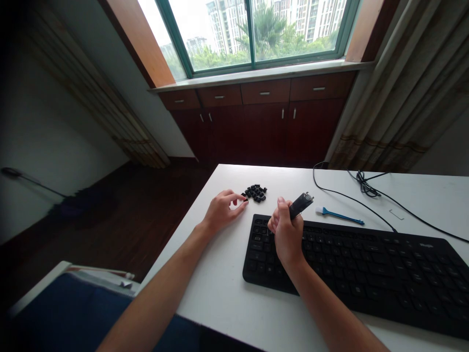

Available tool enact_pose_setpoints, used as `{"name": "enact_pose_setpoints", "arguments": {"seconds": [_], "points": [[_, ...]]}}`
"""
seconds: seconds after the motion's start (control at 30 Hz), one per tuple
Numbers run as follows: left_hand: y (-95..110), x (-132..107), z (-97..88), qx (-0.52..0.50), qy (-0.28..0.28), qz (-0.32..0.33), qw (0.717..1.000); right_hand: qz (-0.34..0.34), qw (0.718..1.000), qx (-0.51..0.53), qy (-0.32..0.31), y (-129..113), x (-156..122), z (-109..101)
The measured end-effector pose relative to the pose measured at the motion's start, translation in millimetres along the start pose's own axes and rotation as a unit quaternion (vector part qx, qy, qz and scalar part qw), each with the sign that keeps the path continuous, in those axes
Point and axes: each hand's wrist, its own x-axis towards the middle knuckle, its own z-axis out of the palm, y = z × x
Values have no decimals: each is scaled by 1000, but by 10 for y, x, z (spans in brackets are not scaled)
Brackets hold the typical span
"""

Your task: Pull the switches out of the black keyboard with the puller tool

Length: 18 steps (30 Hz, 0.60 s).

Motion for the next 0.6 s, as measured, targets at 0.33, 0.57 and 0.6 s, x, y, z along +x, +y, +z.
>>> {"name": "enact_pose_setpoints", "arguments": {"seconds": [0.33,0.57,0.6], "points": [[-20,7,12,2,0,-9,1000,3,1000,-3,3,-6,-2,2],[-19,11,7,-7,-4,-4,1000,3,1000,-2,4,-8,-1,3],[-16,12,3,-8,-6,-1,1000,3,1000,-1,5,-9,-1,4]]}}
